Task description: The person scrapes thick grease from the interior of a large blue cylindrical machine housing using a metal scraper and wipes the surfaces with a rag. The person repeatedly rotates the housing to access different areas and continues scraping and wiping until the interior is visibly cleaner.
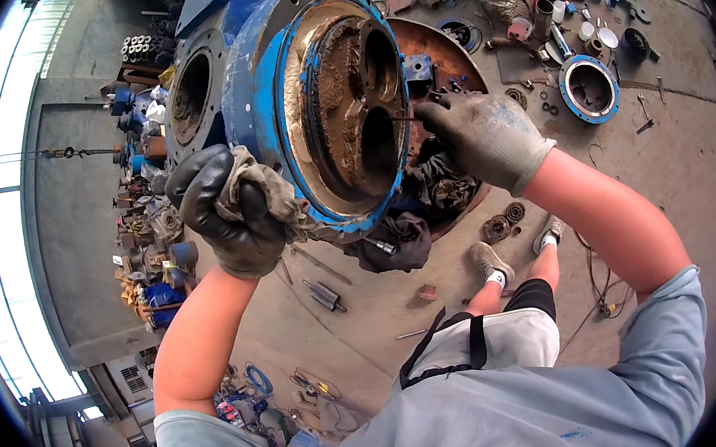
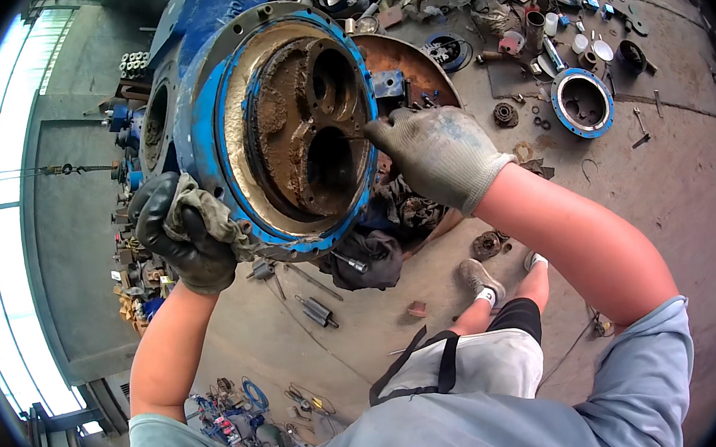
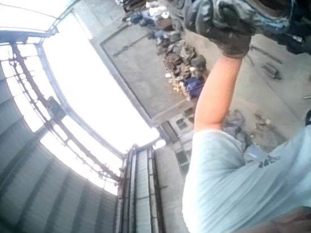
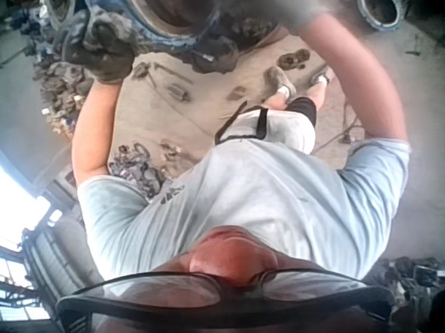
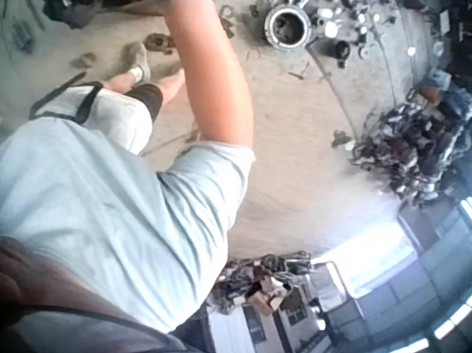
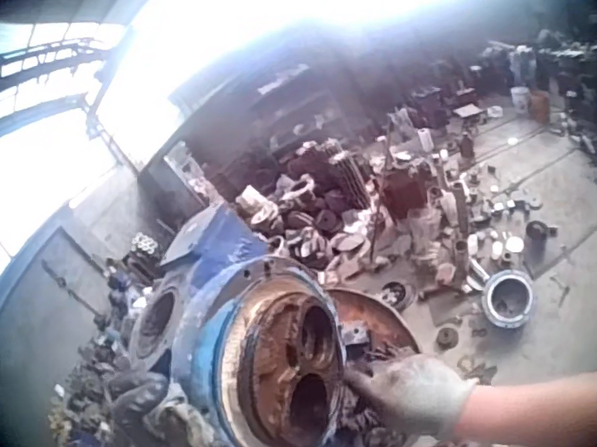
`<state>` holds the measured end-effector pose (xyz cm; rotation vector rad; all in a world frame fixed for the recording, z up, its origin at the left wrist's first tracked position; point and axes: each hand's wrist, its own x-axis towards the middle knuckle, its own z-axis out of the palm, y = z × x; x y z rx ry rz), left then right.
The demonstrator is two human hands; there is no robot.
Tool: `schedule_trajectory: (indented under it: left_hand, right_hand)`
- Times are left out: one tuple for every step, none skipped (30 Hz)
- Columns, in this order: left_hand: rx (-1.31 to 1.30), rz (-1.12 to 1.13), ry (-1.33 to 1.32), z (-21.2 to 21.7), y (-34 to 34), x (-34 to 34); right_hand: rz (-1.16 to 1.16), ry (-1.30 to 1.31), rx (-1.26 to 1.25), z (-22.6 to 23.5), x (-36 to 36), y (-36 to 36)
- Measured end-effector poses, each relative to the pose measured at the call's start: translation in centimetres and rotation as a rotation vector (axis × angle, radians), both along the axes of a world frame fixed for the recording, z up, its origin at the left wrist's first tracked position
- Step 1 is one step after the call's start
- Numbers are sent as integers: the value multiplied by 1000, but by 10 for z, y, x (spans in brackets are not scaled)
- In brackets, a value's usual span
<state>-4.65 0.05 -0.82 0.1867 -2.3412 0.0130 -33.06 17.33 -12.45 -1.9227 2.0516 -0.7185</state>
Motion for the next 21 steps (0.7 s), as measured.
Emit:
schedule_trajectory:
  left_hand:
    - [-19,-2,15,1,-1,-3]
    - [-23,1,8,1,-1,-3]
    - [-27,5,1,1,-1,-3]
    - [-32,9,-6,-1,0,-2]
    - [-21,2,8,-1,-2,-2]
    - [-11,-5,23,-2,-4,-3]
    - [0,-14,39,-4,-6,-3]
    - [16,-20,48,-5,-7,-3]
    - [32,-28,57,-6,-8,-3]
    - [49,-37,66,-7,-9,-4]
    - [57,-27,77,-9,-9,-2]
    - [66,-17,89,-11,-10,0]
    - [74,-8,99,-13,-10,3]
    - [140,51,87,-19,-12,16]
    - [122,61,65,-18,-15,17]
    - [104,73,43,-17,-16,19]
    - [100,104,30,-17,-15,25]
    - [93,107,19,-20,-16,23]
    - [88,106,8,-22,-16,21]
    - [81,102,-4,-22,-15,17]
    - [73,97,-14,-23,-14,13]
  right_hand:
    - [37,41,19,-7,3,3]
    - [50,38,32,-5,2,3]
    - [64,35,45,-3,0,2]
    - [77,31,58,-1,-1,2]
    - [14,-44,-3,2,-3,-3]
    - [18,-56,3,2,-5,-5]
    - [21,-68,9,0,-6,-7]
    - [24,-84,12,-2,-7,-8]
    - [81,-120,150,-1,-7,-10]
    - [92,-176,173,-12,-4,-10]
    - [77,-173,167,-7,-4,-10]
    - [62,-170,161,1,-4,-11]
    - [35,-200,129,1,-6,-15]
    - [3,-236,100,0,-8,-15]
    - [-6,-300,136,-2,-5,-14]
    - [34,-325,88,-20,1,-11]
    - [44,-355,166,-16,10,-9]
    - [40,-382,247,-8,16,-7]
    - [46,-458,254,-6,18,-5]
    - [69,-513,309,1,15,-6]
    - [93,-561,363,10,9,-9]
